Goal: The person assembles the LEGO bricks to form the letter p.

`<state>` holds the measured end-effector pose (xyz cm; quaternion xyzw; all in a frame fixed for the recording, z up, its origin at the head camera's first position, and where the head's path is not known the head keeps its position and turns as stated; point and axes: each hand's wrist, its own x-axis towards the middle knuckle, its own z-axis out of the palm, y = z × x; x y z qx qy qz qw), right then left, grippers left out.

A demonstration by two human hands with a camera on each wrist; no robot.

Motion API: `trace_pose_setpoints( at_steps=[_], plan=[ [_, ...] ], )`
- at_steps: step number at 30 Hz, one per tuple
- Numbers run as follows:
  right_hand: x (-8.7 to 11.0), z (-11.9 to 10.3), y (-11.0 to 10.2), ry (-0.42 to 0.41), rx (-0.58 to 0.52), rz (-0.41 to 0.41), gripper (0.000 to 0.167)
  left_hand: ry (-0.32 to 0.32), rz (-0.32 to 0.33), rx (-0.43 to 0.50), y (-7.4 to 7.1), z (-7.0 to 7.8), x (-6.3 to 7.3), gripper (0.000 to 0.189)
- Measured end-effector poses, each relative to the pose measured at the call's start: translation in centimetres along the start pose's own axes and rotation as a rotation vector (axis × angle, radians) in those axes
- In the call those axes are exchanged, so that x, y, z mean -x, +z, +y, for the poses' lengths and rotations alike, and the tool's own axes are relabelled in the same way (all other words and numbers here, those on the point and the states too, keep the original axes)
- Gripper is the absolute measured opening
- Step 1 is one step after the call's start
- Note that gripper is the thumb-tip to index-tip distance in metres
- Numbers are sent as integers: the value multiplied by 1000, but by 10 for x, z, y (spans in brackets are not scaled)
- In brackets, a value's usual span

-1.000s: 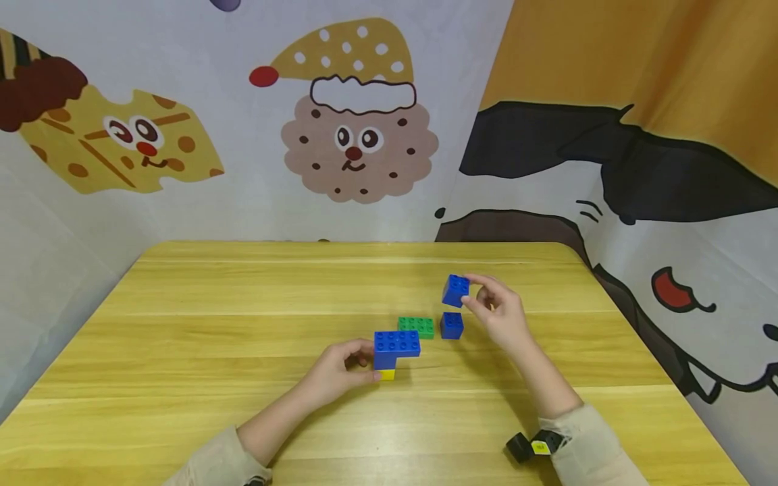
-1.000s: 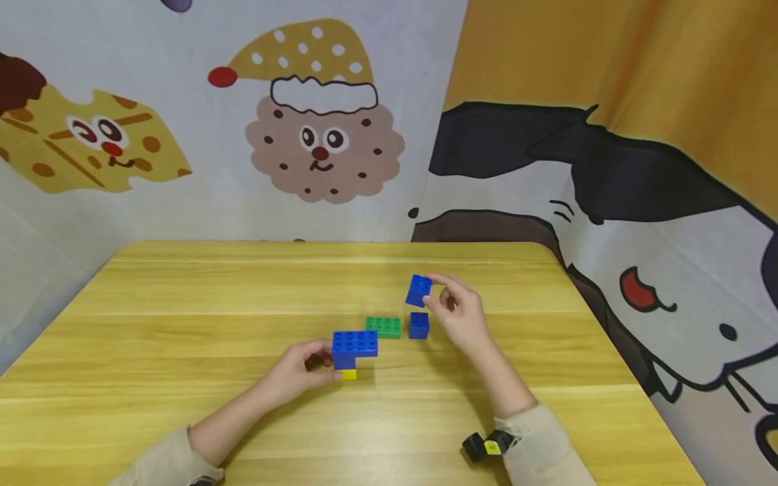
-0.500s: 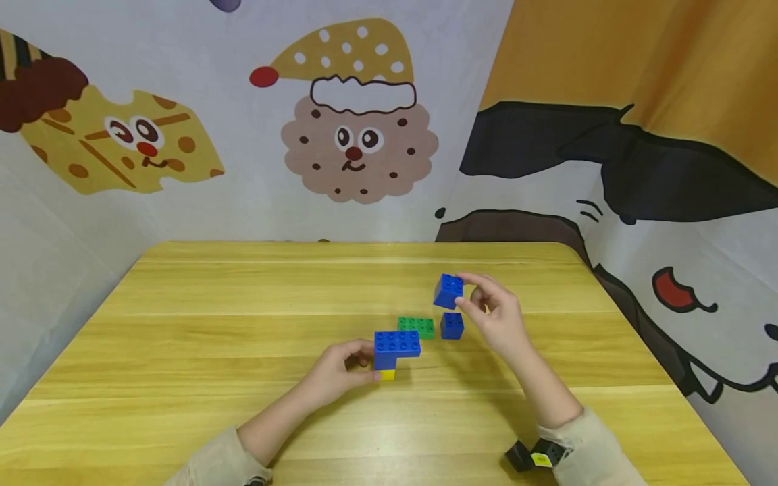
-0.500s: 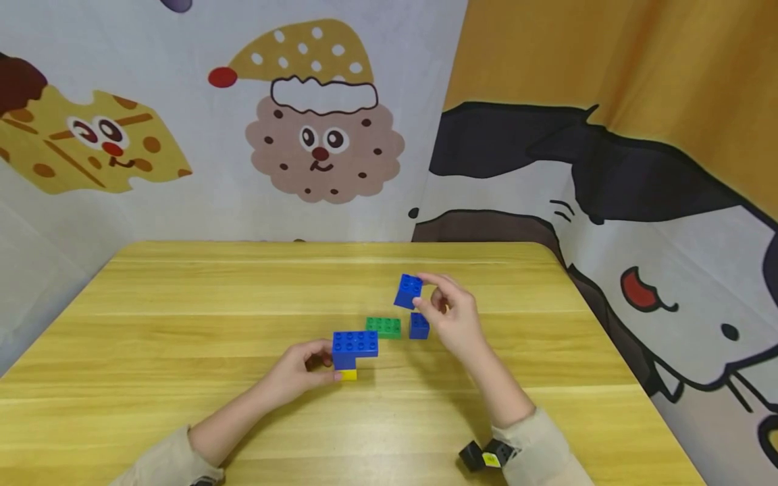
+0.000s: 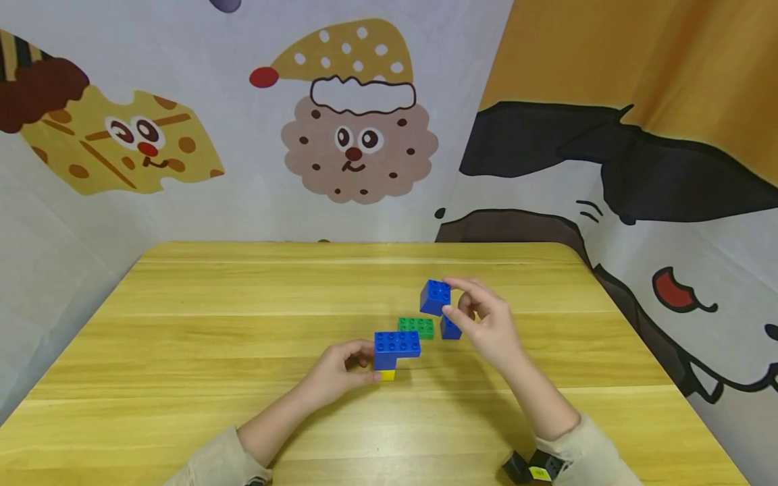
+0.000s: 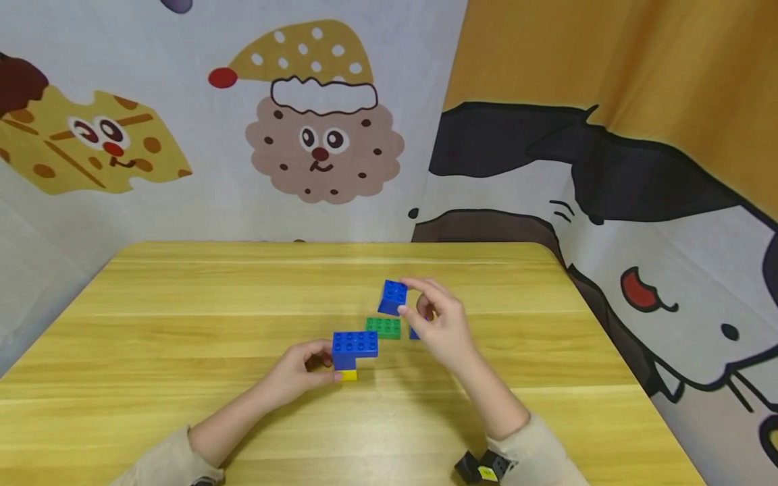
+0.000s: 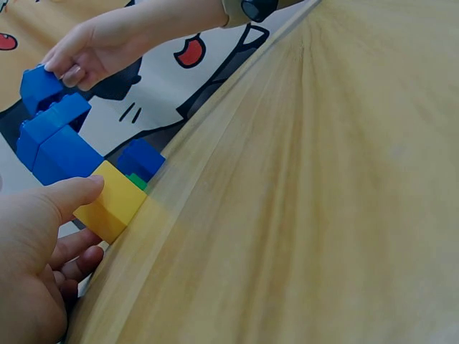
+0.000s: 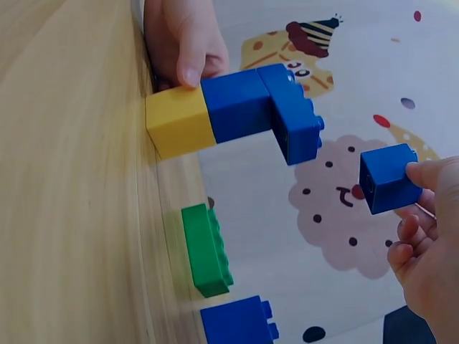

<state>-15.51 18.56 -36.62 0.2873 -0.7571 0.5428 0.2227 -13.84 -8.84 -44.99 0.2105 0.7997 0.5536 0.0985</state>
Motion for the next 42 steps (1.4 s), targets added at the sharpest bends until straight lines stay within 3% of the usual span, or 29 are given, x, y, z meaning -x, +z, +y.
trace_pose_setpoints(
  at_steps=[30, 42],
  plan=[
    [9, -18, 27, -52, -4, -98, 43, 34, -3, 1, -1, -2, -1, 35],
    [13, -22, 33, 23, 38, -156, 41, 33, 0, -15, 0, -2, -1, 33]
  ],
)
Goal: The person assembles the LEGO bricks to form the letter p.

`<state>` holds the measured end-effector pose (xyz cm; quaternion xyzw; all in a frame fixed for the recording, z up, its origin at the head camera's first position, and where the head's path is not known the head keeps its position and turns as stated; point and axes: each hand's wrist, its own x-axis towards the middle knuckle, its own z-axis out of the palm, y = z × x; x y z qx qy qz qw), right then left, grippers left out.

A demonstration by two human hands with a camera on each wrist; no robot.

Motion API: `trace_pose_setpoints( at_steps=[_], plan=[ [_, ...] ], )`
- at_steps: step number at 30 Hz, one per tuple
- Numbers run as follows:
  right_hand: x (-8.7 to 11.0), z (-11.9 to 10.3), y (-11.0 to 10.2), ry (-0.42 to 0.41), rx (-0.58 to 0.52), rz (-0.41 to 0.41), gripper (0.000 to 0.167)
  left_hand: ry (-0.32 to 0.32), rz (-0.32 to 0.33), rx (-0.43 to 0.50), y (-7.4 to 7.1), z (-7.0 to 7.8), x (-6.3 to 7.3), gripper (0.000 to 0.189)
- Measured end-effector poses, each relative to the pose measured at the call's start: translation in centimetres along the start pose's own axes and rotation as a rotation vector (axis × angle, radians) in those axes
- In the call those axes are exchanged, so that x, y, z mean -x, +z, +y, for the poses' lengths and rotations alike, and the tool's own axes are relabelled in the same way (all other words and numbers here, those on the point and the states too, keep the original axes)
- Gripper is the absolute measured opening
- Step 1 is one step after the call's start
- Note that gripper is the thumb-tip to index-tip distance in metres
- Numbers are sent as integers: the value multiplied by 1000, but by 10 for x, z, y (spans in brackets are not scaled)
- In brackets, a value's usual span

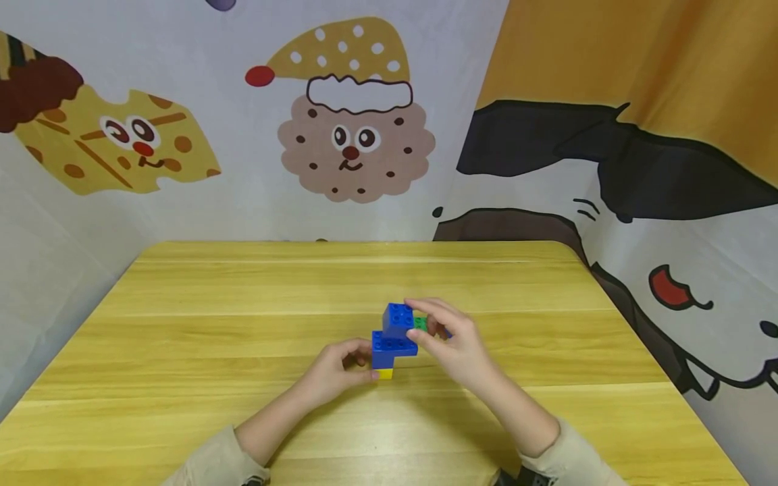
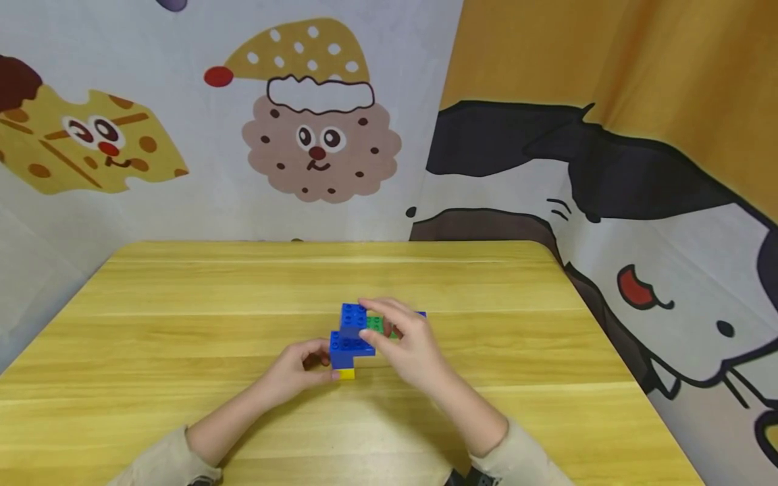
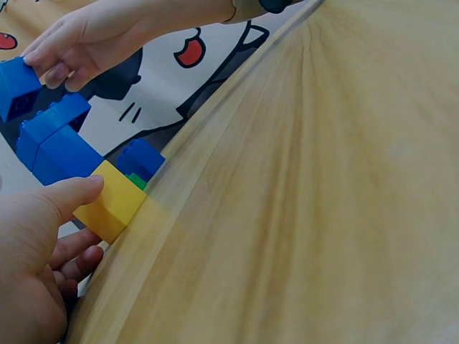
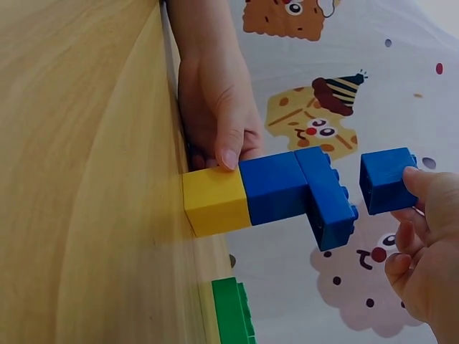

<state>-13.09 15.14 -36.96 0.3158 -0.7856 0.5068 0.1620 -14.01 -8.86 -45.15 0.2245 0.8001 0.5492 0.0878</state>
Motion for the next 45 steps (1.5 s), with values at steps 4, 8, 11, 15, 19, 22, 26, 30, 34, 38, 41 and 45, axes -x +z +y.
trace_pose_setpoints(
  at_steps=[4, 8, 11, 15, 19, 22, 26, 30, 34, 38, 41, 45],
  plan=[
    [1, -1, 2, -2, -4, -8, 41, -5, -3, 7, 0, 0, 0, 33],
    [1, -2, 4, -2, -18, -17, 40, -8, -8, 19, 0, 1, 0, 33],
    [1, -2, 5, 15, -28, -26, 41, -4, -7, 21, 0, 1, 0, 33],
    [2, -2, 6, 42, -31, -41, 42, 4, -5, 19, 0, 1, 1, 34],
    [2, -2, 7, 46, -35, -53, 42, 8, -5, 17, 0, 1, 0, 35],
    [2, -1, 8, 38, -37, -59, 41, 5, -7, 16, 0, 1, 1, 35],
    [2, 1, 10, 35, -31, -65, 40, -1, -4, 14, 0, 1, 0, 35],
    [2, 3, 11, 32, -20, -75, 40, -3, 1, 1, 0, 1, 0, 35],
    [3, 4, 12, 23, -10, -87, 39, -7, 3, -7, 0, 1, 1, 35],
    [3, 5, 13, 29, -1, -94, 39, -7, 4, -5, 0, 1, 0, 35],
    [3, 4, 13, 41, 11, -98, 40, -8, 3, -6, 0, 0, 0, 36],
    [2, 2, 13, 44, 44, -109, 41, -8, 3, -11, 0, 1, 1, 36]
  ],
)
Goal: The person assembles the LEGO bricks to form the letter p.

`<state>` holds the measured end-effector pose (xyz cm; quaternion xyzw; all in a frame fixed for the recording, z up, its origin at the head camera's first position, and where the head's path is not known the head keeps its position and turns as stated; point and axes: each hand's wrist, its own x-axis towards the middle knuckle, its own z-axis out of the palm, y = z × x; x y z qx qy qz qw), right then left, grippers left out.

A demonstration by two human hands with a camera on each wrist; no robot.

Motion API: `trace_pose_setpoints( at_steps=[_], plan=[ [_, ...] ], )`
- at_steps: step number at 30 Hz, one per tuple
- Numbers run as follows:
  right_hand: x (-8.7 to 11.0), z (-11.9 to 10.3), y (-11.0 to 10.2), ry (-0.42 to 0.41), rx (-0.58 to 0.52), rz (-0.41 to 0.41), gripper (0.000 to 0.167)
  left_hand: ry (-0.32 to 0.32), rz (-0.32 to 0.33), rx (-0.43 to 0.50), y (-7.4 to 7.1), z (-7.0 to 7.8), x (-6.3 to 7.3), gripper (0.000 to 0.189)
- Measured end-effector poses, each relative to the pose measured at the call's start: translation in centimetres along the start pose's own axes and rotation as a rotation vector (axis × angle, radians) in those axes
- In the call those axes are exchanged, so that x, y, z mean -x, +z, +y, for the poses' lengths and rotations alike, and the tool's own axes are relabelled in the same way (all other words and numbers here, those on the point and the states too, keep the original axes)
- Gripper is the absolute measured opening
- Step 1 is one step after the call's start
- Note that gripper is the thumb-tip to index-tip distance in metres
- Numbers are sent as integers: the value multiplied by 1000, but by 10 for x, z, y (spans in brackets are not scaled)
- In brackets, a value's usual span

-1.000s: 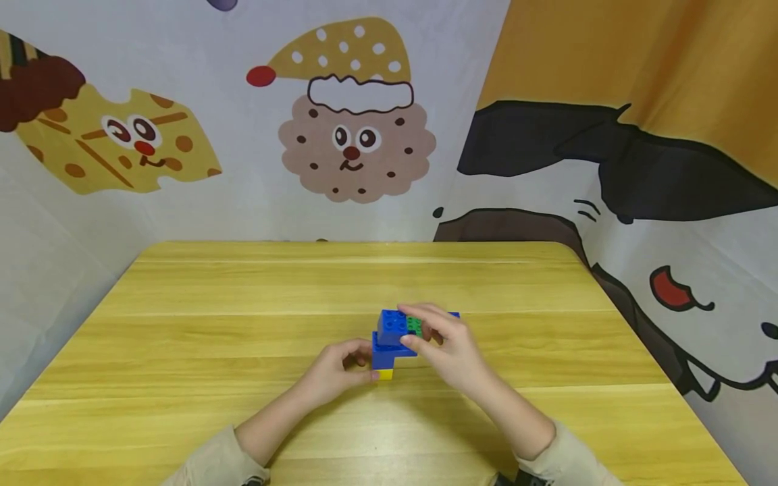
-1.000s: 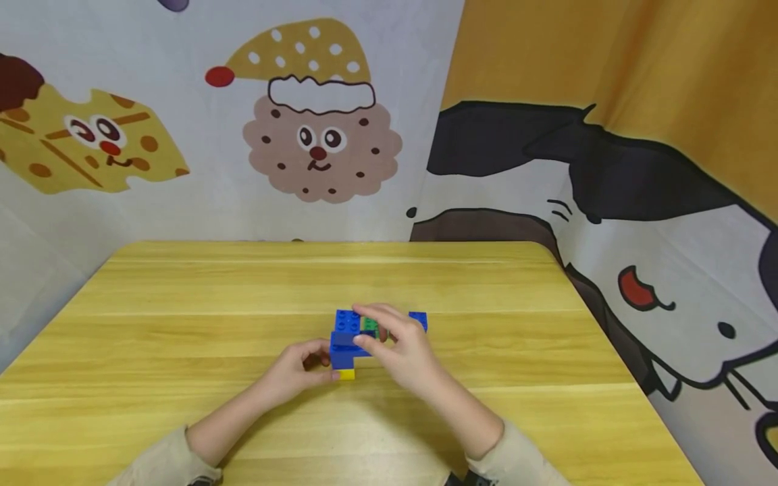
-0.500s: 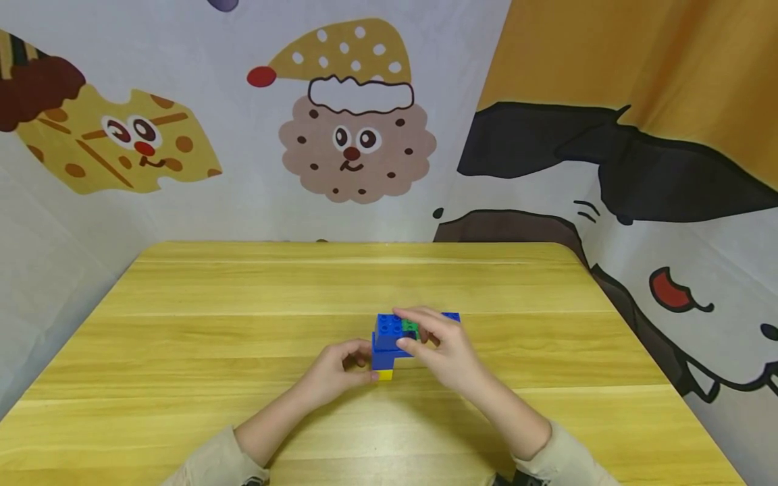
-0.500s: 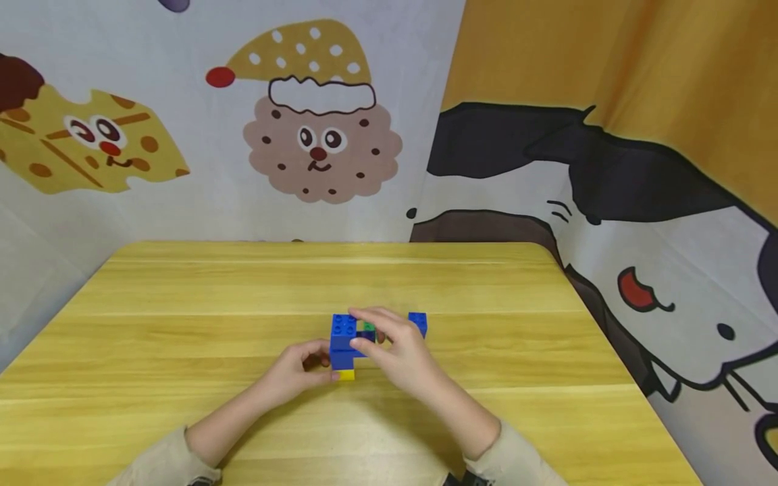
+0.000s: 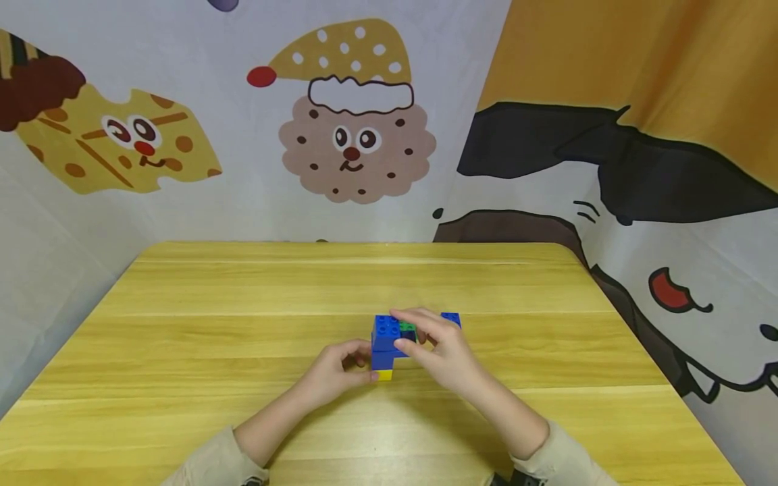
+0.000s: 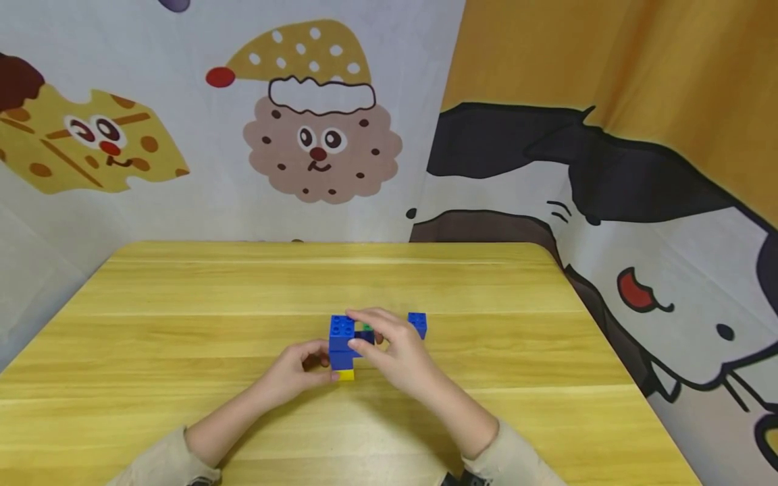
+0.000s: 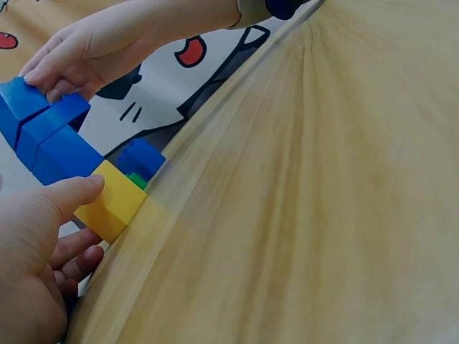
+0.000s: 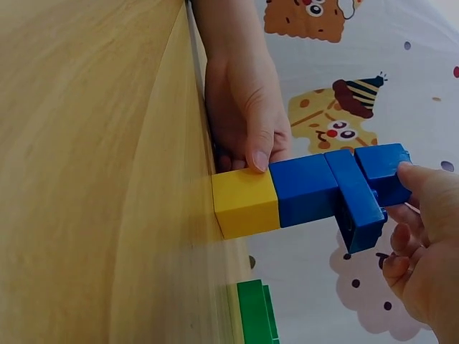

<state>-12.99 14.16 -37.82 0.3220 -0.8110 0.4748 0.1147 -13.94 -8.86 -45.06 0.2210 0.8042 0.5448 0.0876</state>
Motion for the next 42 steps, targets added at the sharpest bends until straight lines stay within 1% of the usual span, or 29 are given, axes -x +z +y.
trace_pose_setpoints(
  at_steps=[7, 14, 21, 25, 33, 38, 42],
  plan=[
    [-1, 0, -1, -41, 55, -14, 41, -2, -3, 4, 0, 0, 0, 36],
    [0, 2, -2, -100, 63, -11, 41, 13, -7, 15, 1, -1, 0, 35],
    [1, 6, -2, -145, 56, -25, 42, 30, -14, 15, 1, -2, -1, 35],
    [-1, 5, -3, -134, 53, -29, 41, 31, -11, 2, 1, -1, -1, 36],
    [-3, 3, -4, -76, 50, -52, 39, 30, -16, 7, 1, 0, -1, 37],
    [-4, 2, -3, -84, 62, -67, 39, 33, -12, 16, 0, -1, -1, 37],
    [-3, 3, -1, -111, 90, -64, 40, 34, -7, 2, -1, -1, 0, 37]
  ],
)
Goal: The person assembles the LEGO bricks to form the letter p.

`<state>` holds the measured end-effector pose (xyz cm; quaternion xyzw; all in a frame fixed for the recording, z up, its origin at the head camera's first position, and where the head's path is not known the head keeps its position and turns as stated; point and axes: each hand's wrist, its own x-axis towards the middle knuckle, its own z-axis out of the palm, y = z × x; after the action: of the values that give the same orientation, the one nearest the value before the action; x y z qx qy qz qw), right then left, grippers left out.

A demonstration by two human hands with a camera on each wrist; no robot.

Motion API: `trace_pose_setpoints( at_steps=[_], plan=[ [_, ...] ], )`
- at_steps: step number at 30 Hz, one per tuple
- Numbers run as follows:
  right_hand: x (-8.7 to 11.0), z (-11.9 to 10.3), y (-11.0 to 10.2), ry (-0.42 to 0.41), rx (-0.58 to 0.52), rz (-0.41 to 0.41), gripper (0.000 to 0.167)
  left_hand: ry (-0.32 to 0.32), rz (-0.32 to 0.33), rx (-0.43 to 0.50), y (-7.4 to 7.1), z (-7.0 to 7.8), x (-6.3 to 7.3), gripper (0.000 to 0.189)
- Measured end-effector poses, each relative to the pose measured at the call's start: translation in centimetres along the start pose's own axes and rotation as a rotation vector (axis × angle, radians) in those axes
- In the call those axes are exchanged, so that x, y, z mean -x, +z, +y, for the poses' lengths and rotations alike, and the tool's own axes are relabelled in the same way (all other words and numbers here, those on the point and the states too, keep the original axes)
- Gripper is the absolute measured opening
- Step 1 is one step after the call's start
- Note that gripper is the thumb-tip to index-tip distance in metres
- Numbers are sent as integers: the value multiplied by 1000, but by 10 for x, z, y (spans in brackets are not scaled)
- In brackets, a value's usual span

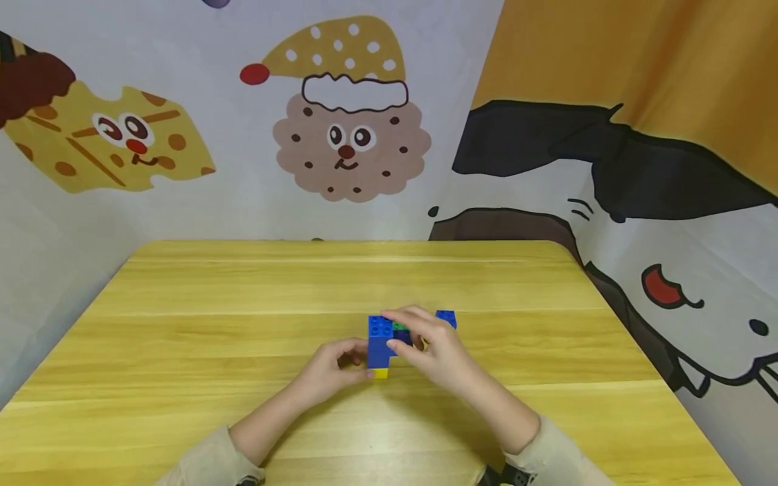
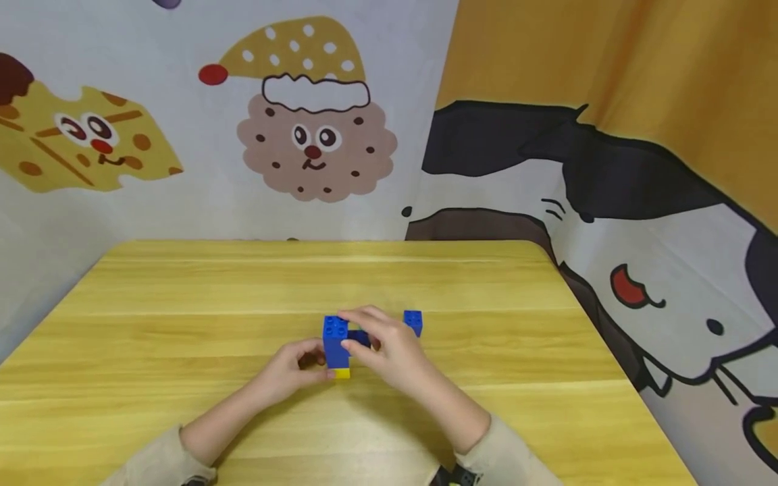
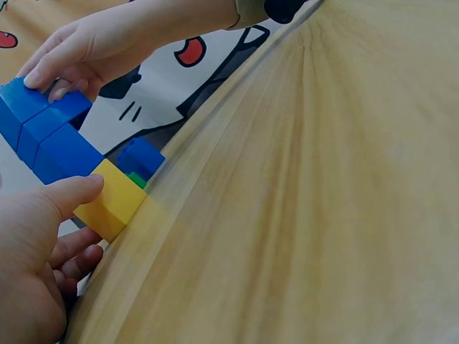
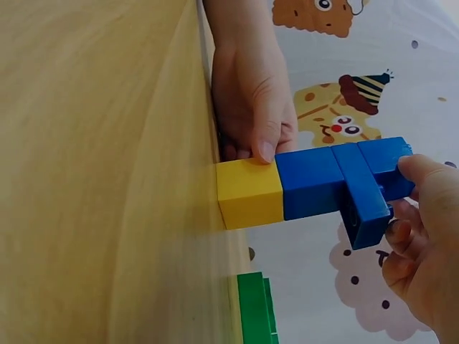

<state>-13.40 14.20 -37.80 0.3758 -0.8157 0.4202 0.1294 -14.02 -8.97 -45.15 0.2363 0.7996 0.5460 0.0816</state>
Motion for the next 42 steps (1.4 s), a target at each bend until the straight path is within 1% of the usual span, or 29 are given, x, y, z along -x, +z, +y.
trace_pose_setpoints(
  at_steps=[3, 6, 13, 17, 21, 26, 31, 38, 42],
  plan=[
    [-1, -1, 0, 2, 36, -4, 41, 5, 3, -8, 0, 0, 0, 37],
    [-2, -3, -1, 27, 36, -15, 41, 9, 6, -8, 0, 0, 0, 37],
    [-2, -1, -3, 121, -43, -45, 41, -8, 7, -11, 0, 1, 0, 37],
    [-2, 0, -3, 148, -71, -46, 40, -14, 3, 0, 0, 1, -1, 37],
    [-3, 0, -4, 157, -76, -47, 39, -8, 0, 3, 0, 1, -1, 37],
    [-5, -3, -7, 155, -40, -63, 39, 1, -4, 13, 0, 1, -1, 36],
    [-6, -3, -8, 144, -25, -61, 39, -8, -1, 11, 0, 1, -1, 37],
    [-5, 0, -8, 138, -81, -57, 39, 0, -2, 11, 0, 1, 0, 37],
    [-5, 2, -12, 132, -120, -32, 40, 1, 3, 3, 0, 0, -1, 36]
  ],
)
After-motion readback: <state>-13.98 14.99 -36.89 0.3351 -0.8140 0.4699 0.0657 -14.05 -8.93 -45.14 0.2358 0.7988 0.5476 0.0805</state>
